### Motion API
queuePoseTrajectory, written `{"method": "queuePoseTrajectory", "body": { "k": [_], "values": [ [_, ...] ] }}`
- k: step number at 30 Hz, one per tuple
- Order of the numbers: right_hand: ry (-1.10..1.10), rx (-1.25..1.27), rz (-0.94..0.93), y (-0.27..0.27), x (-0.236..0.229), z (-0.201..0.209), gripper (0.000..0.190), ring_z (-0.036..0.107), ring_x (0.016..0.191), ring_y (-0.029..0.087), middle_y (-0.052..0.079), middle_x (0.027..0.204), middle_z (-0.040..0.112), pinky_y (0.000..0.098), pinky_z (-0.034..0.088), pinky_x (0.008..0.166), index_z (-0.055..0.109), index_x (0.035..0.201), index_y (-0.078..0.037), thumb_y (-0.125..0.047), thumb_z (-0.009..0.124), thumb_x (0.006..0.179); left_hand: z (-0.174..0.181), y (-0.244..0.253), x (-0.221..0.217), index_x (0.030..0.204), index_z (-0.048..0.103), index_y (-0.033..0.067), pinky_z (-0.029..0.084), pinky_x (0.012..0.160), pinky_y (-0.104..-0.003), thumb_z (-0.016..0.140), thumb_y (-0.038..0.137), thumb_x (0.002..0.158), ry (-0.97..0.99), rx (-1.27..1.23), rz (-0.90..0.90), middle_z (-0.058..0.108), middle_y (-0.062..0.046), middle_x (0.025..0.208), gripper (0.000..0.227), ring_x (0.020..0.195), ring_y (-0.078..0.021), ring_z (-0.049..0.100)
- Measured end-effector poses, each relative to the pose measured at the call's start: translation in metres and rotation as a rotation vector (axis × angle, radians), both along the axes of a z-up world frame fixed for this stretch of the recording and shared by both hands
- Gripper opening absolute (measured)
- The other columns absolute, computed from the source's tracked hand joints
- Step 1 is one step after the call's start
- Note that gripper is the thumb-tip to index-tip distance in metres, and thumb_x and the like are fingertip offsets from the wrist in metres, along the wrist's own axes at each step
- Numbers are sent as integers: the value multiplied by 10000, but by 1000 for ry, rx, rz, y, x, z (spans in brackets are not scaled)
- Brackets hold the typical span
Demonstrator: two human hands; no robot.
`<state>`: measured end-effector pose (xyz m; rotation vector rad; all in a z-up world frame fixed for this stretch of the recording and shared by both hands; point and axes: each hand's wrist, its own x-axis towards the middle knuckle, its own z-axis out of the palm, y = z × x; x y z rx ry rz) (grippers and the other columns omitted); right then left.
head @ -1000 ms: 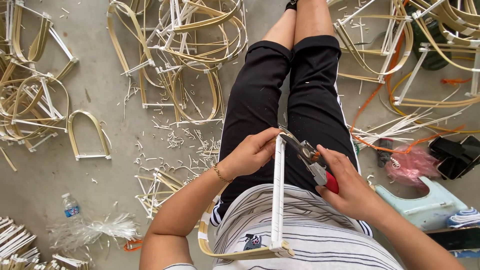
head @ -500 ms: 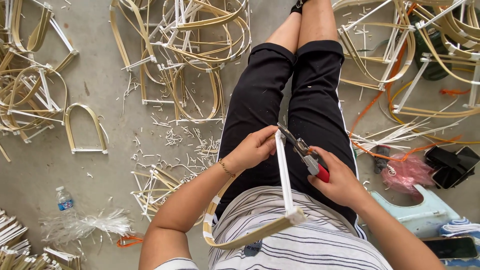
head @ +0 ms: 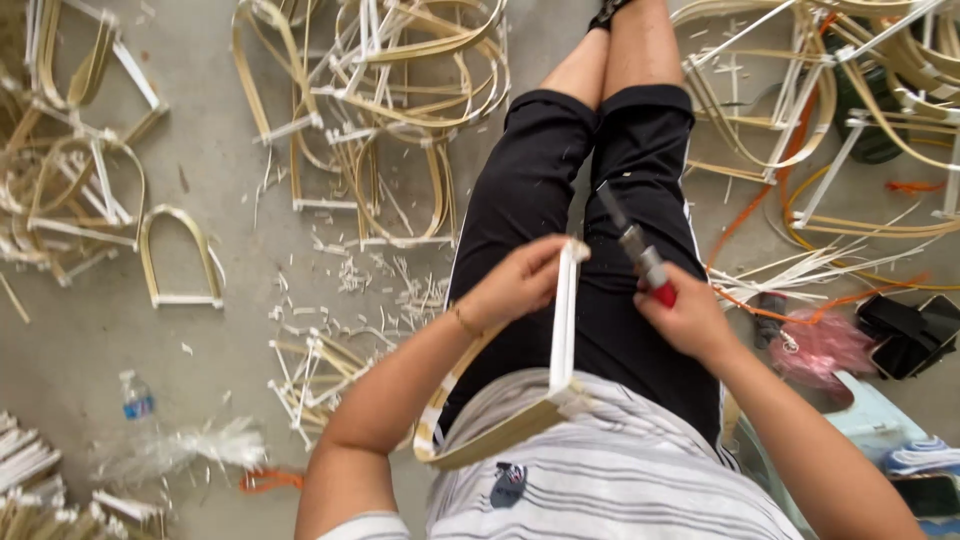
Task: Assembling and trimming structural bamboo frames for furniture using hand tools while seated on the floor.
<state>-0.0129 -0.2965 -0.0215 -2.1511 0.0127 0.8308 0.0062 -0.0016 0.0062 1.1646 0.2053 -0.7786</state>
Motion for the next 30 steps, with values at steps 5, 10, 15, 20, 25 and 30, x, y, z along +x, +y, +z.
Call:
{"method": "queuePoseTrajectory", "body": {
  "k": [5,10,15,20,25,30],
  "values": [
    [333,394,-385,-13,12,0,471,685,758,246,171,1033,656,383,530,591,561,1303,-69,-147,690,857,7,39,50,1371,627,126,458,588,-277,495,23,1055,-476,511,268,547,-6,741,358,648,-103,502],
    [217,905,-528,22,22,48,466,700,927,169,93,1256,685,327,579,702,479,1281,-68,-55,672,857,94,31,57,1434,509,85,515,871,-390,527,29,1042,-1094,941,310,654,-197,1143,397,1021,-361,625],
    [97,814,-483,14,24,24,390,676,899,175,114,1120,694,313,561,785,549,1276,-7,-37,685,912,160,32,38,1494,474,49,477,1015,-343,539,128,1050,-791,547,-104,621,-183,1183,456,1108,-279,616],
    [75,804,-368,17,23,11,380,699,991,117,59,1113,726,265,550,870,626,1240,25,-103,713,892,3,-30,20,1461,484,-4,478,1039,-303,496,227,1109,-612,58,-314,640,-154,1311,421,1190,-204,588],
    [177,301,-341,-12,29,60,530,555,767,174,71,900,624,373,428,637,664,1402,-160,-206,767,884,-29,-36,21,1224,642,29,586,610,-254,409,374,1128,-163,41,-121,626,-1,692,427,613,-97,653],
    [-336,-226,97,-43,15,60,413,665,841,332,143,893,690,445,518,764,702,1201,-104,-401,776,923,13,4,43,1208,592,1,519,544,-267,461,381,1127,-98,-135,220,579,-11,719,410,577,-107,579]
  ]
}}
